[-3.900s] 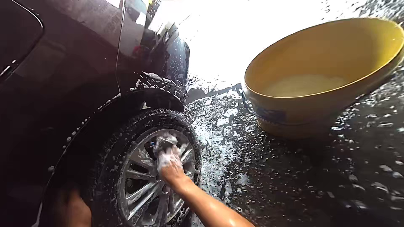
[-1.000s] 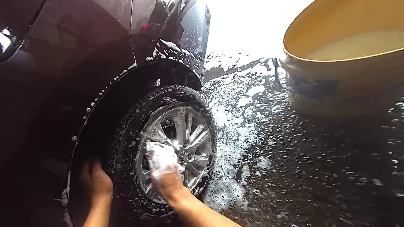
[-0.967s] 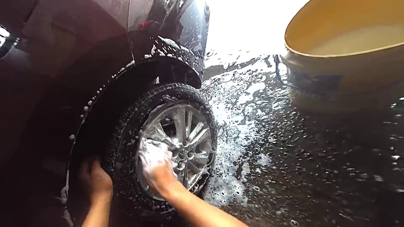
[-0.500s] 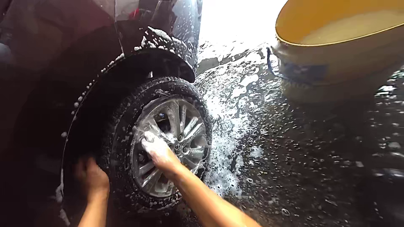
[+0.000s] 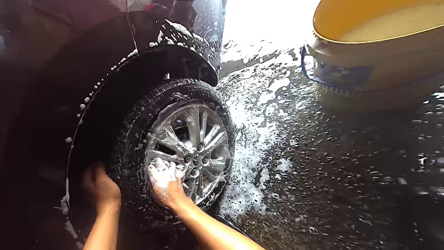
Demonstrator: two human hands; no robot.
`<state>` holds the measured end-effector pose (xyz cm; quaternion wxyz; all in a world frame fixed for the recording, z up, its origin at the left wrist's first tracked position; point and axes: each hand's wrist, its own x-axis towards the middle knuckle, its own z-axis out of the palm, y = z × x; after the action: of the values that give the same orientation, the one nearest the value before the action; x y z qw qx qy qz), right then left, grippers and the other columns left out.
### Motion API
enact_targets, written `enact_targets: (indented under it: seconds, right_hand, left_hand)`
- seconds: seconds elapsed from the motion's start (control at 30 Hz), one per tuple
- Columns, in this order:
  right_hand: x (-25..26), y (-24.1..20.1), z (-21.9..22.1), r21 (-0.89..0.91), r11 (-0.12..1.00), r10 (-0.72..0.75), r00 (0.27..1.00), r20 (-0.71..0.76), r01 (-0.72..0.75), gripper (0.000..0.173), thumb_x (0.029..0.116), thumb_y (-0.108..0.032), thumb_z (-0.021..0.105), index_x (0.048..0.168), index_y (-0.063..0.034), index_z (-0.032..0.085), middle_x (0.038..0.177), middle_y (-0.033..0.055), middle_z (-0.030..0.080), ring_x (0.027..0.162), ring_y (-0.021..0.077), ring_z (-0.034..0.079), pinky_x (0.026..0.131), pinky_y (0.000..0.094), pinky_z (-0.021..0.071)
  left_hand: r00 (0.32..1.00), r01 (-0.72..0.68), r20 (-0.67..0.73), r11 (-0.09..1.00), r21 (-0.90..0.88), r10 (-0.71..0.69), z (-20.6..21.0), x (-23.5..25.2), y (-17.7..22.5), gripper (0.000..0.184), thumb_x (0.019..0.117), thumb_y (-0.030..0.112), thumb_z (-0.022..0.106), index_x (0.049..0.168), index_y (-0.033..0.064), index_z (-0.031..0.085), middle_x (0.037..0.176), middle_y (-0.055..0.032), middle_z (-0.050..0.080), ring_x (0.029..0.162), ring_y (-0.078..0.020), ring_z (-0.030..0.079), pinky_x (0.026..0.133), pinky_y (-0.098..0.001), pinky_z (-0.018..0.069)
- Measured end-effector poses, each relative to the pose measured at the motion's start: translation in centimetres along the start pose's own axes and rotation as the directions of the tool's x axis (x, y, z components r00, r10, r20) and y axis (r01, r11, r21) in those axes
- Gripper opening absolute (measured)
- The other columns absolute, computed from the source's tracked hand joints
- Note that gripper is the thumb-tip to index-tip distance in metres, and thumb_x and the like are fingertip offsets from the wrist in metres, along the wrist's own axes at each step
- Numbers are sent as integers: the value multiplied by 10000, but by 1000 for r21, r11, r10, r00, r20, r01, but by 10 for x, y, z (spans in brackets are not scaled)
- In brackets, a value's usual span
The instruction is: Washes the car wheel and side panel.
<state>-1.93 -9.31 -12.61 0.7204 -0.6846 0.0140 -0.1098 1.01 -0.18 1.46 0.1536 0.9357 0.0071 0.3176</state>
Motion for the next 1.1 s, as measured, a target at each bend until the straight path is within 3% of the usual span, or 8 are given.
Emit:
enact_targets:
  seconds: [0.17, 0.3, 0.4, 0.5, 0.67, 0.8, 0.97, 1.1]
  right_hand:
    - [0, 37, -31, -312, 900, -275, 952, 135, 304, 312, 984, -373, 618, 1268, -272, 699, 1301, 16, 655, 1228, 267, 591, 938, 608, 491]
    - [-25, -2, -3, -63, 998, -43, 939, -340, 23, 272, 1019, -252, 561, 1168, -107, 735, 1116, 161, 707, 1103, 361, 640, 944, 635, 480]
    - [-68, -9, 69, -84, 985, -170, 950, -262, 154, 364, 1017, -340, 554, 1152, -61, 744, 1197, 184, 719, 1204, 383, 636, 1050, 640, 452]
    - [-92, 74, 64, -229, 894, -417, 903, -107, 386, 395, 946, -390, 662, 1214, -110, 739, 1285, 122, 706, 1256, 303, 628, 1114, 521, 456]
    - [-92, 105, 2, -313, 943, -186, 959, -215, 113, 302, 897, -277, 700, 1129, -91, 758, 1226, 239, 686, 1206, 491, 596, 980, 738, 421]
    - [-79, 36, 25, -302, 946, -122, 993, -1, 116, 324, 967, -380, 592, 1216, -239, 744, 1281, 149, 692, 1282, 464, 544, 1002, 733, 397]
    - [-56, 74, -7, -300, 925, -191, 969, 159, 232, 335, 964, -417, 625, 1188, -203, 755, 1253, 137, 705, 1291, 447, 541, 1041, 709, 394]
    - [-27, 102, -82, 57, 936, 351, 915, -199, -347, 341, 1031, -260, 537, 1146, 30, 674, 1073, 222, 692, 1052, 356, 660, 934, 573, 513]
  left_hand:
    - [1000, 2, -20, 1000, -30, -3, 2, -2, -1, 389, 1072, 278, 448, 1207, -23, 654, 1181, -183, 665, 1131, -239, 622, 1030, -485, 466]
    - [999, 36, 4, 999, -18, -36, 2, -1, -2, 401, 1075, 279, 438, 1231, -35, 632, 1199, -200, 649, 1141, -262, 610, 1030, -505, 459]
    - [999, 32, -11, 999, 0, -32, 1, 0, -1, 411, 1073, 302, 443, 1244, -20, 633, 1209, -195, 654, 1144, -239, 619, 1036, -468, 469]
    - [1000, 27, 5, 999, -33, -27, 1, -1, -3, 413, 1076, 312, 443, 1247, -13, 633, 1219, -181, 650, 1150, -219, 615, 1047, -452, 469]
    - [1000, 12, 9, 998, -67, -11, 1, 2, -6, 384, 1069, 274, 450, 1213, -31, 634, 1194, -172, 643, 1128, -214, 608, 1028, -450, 474]
    - [1000, 7, -13, 999, -50, -8, 2, 1, -8, 356, 1061, 304, 475, 1186, 30, 664, 1143, -113, 670, 1083, -164, 626, 988, -421, 497]
    - [999, -16, 37, 999, -51, 18, -3, 0, -9, 416, 1070, 311, 463, 1261, -19, 628, 1238, -183, 649, 1172, -226, 614, 1055, -456, 474]
    - [1000, 5, 24, 996, -91, -3, 2, 1, -6, 415, 1060, 289, 478, 1260, -48, 615, 1246, -200, 629, 1170, -221, 596, 1060, -439, 455]
